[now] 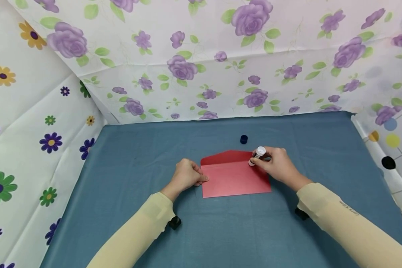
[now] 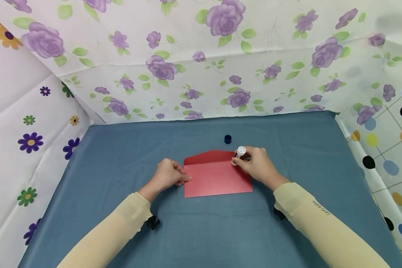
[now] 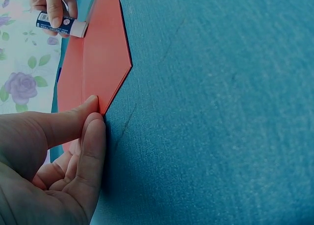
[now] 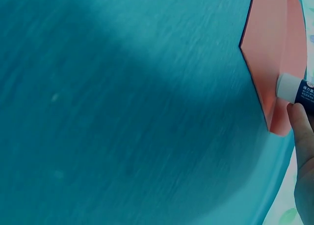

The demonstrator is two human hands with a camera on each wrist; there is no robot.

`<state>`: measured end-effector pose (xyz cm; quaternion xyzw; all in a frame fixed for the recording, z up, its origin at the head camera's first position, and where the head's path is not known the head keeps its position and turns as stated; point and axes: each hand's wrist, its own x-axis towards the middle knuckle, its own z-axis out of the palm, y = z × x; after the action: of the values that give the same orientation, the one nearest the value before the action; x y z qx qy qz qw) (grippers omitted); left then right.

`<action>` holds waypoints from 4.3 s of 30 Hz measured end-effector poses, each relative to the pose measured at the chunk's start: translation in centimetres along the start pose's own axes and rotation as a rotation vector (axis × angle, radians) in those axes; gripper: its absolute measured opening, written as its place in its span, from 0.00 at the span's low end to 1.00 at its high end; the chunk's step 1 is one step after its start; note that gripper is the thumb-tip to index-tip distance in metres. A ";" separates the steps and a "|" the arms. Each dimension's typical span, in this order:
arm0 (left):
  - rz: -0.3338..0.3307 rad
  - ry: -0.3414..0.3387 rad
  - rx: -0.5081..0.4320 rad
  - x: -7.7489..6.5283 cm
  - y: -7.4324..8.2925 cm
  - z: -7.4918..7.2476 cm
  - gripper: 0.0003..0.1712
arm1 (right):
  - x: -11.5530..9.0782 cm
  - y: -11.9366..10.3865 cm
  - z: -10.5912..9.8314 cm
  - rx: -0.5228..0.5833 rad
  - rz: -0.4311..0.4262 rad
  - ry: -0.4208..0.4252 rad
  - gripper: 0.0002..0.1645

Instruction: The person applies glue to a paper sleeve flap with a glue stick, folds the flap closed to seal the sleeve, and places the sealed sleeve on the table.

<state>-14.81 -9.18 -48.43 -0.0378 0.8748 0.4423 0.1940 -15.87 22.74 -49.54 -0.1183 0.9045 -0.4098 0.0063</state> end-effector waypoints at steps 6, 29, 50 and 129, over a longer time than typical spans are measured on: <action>0.001 -0.002 -0.012 0.1 -0.1 0.0 0.12 | -0.2 0.3 -0.6 -0.008 0.025 0.000 0.10; 0.001 -0.007 -0.022 -0.3 0.0 0.0 0.12 | -1.0 1.1 -1.6 -0.011 0.040 0.014 0.13; 0.012 -0.005 -0.012 -0.3 -0.1 -0.4 0.12 | 0.1 -2.5 -5.6 0.052 -0.013 0.324 0.13; 0.008 0.023 0.002 -0.2 -0.3 -0.3 0.12 | 3.5 -7.0 8.2 0.106 -0.075 -0.139 0.08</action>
<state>-14.68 -9.62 -48.39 -0.0389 0.8776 0.4417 0.1823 -16.88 11.47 -49.47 -0.1798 0.8737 -0.4480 0.0601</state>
